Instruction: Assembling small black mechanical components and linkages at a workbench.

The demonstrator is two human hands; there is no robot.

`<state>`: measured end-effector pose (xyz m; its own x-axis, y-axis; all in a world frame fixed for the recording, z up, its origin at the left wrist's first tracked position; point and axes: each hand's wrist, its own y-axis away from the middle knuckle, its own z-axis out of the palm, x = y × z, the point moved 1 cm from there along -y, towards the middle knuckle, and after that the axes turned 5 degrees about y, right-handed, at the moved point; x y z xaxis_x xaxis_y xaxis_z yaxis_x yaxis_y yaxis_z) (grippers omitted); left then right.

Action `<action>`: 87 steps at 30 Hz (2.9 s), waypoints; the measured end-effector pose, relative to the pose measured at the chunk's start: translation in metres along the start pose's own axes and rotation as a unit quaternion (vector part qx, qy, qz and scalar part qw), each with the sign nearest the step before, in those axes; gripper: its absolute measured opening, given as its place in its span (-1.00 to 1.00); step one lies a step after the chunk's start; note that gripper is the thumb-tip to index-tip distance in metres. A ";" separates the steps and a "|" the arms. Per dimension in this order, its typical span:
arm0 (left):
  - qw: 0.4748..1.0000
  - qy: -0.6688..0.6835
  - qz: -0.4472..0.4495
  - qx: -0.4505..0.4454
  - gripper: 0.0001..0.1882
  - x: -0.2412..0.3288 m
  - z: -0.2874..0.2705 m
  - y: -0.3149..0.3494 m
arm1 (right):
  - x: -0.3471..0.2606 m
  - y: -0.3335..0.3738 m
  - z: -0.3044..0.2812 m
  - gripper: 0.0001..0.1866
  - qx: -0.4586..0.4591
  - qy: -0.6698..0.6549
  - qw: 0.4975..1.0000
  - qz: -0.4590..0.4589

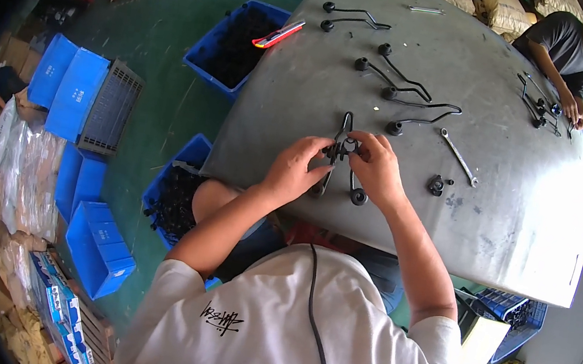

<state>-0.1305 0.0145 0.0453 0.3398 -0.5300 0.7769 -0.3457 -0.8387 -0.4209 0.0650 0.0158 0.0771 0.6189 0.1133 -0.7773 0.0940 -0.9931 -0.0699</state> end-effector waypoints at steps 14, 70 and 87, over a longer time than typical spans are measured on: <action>0.971 0.144 -0.161 -0.098 -0.66 -0.036 -0.012 -0.019 | -0.001 -0.004 0.013 -0.57 -0.002 0.056 0.998 0.004; 0.969 0.024 -0.090 -0.228 -0.43 -0.014 -0.006 -0.051 | 0.038 0.006 0.003 -0.81 -0.039 -0.331 0.922 0.196; 0.974 0.034 -0.072 -0.211 -0.44 -0.015 -0.010 -0.061 | 0.036 -0.027 0.000 -0.85 -0.055 -0.101 0.986 0.118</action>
<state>-0.1236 0.0750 0.0639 0.3572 -0.3890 0.8492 -0.6328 -0.7695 -0.0863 0.0847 0.0463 0.0512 0.4664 -0.1390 -0.8736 0.0576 -0.9807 0.1868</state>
